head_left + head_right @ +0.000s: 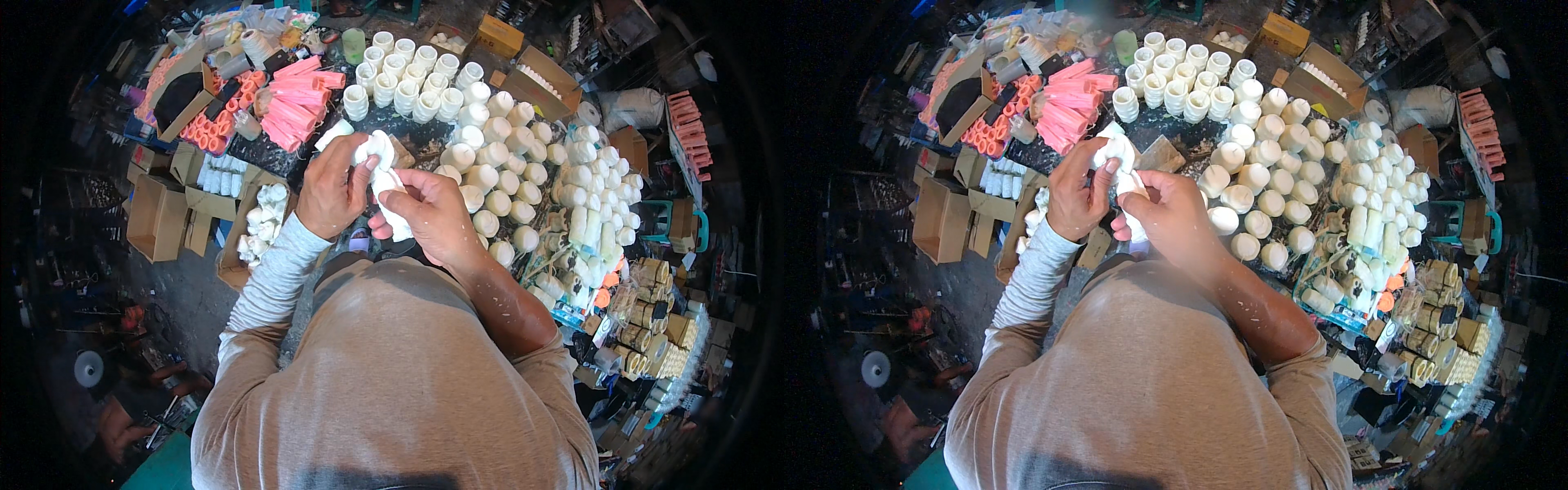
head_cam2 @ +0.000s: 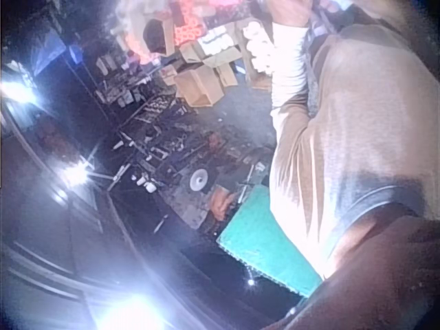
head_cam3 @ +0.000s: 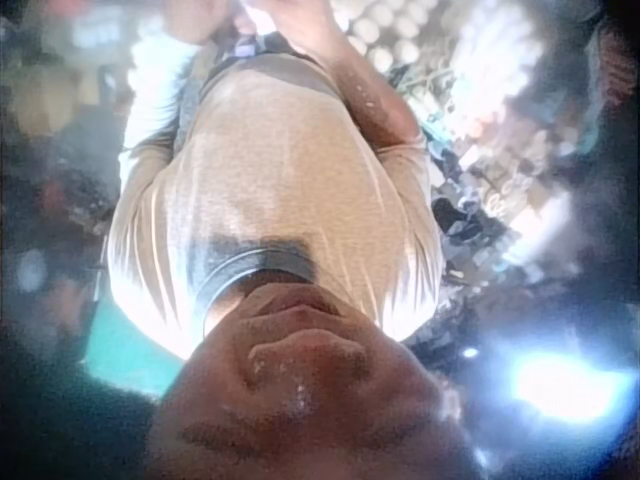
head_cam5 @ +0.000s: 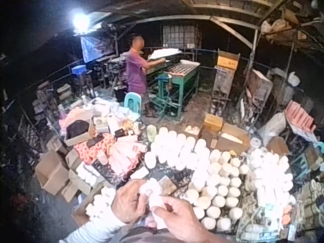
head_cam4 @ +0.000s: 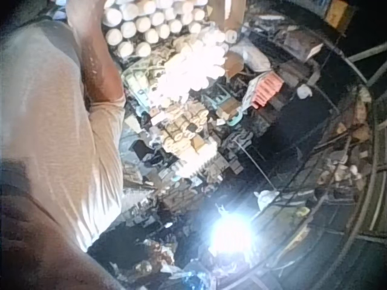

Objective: The person assembles white cylindrical candle bodies by inserting wicks and securing them with a small wooden block. They repeatedly pick up candle bodies, insert wicks, and place finished units on the table. The workspace contains many pre-made candle bodies and pink candle components.

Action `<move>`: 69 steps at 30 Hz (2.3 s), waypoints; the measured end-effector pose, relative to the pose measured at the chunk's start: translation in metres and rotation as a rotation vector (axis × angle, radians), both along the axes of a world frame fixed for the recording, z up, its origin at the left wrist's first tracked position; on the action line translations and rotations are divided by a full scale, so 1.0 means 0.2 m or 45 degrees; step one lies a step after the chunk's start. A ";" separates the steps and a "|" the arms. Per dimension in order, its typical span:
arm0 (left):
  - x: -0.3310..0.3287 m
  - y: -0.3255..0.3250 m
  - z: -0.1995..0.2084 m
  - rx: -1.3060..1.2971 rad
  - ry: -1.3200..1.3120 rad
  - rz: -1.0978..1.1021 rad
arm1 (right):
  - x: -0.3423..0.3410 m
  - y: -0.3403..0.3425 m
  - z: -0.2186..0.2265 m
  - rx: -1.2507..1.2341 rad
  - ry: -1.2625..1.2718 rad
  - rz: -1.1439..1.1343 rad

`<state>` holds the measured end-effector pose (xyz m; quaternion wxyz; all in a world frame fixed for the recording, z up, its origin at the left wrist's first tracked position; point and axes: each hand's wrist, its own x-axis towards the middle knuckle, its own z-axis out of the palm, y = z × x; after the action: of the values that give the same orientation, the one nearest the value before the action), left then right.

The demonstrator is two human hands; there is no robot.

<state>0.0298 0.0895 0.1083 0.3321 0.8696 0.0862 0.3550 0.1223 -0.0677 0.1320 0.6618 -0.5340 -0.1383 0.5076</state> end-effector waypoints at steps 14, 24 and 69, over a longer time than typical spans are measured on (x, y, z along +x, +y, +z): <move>0.00 0.06 -0.03 0.033 -0.022 -0.169 | 0.00 -0.01 0.01 -0.069 0.058 0.015; -0.02 0.12 0.06 0.000 0.050 -0.358 | 0.00 -0.02 -0.02 -0.006 0.018 0.056; 0.04 0.26 -0.12 -0.935 -0.263 -0.311 | 0.06 0.05 -0.16 -0.015 -0.512 0.165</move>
<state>0.0384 0.1407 0.0841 0.6674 0.6567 0.0696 0.3442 0.1338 -0.0574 0.0990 0.5836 -0.6184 -0.2989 0.4332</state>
